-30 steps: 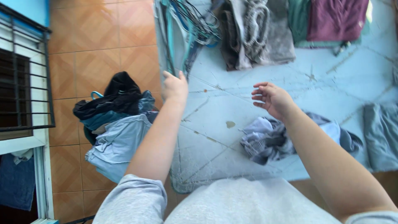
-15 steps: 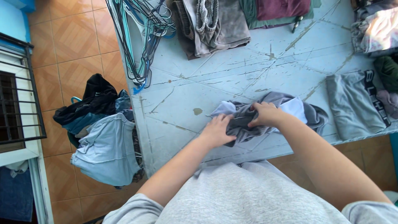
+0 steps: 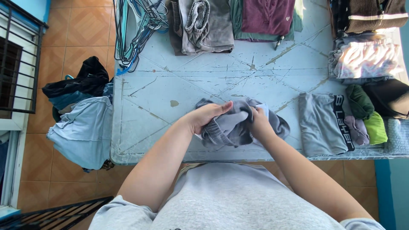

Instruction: The recorder is folding several items of clothing on a table including shorts, a shirt, and leopard-print items.

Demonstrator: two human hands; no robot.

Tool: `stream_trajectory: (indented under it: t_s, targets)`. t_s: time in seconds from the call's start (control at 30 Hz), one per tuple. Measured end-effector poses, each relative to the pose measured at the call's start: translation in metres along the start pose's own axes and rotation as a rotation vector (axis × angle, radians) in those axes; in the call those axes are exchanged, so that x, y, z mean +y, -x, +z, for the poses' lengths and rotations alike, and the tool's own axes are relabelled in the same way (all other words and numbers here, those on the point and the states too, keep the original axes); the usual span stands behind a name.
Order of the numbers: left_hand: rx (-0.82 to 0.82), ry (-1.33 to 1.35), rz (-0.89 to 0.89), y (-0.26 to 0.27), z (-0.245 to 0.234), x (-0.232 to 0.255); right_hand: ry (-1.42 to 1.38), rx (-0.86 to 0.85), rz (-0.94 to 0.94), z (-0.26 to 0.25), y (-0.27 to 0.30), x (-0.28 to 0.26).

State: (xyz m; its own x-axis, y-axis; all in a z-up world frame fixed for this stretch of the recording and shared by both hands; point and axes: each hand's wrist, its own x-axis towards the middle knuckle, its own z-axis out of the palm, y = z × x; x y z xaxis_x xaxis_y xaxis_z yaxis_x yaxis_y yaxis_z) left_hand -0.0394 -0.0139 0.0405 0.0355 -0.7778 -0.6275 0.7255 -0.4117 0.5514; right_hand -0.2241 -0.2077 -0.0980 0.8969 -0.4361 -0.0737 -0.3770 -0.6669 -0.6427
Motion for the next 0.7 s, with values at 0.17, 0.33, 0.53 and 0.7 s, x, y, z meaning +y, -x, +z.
stream_trajectory:
  t_s: [0.17,0.33,0.53,0.7]
  targets:
    - [0.092,-0.302,0.275,0.006,0.002,0.012,-0.98,-0.209,0.603,-0.077,-0.036,-0.049]
    - [0.341,-0.888,0.319,0.011,0.022,-0.002,-1.771,-0.33,0.443,-0.143,-0.033,-0.124]
    - [0.222,-0.279,0.136,-0.013,0.02,-0.018,-1.756,-0.456,0.429,-0.167,-0.021,-0.213]
    - [-0.25,0.433,0.419,0.01,-0.018,0.002,-0.361,-0.414,-0.092,-0.176,-0.035,-0.191]
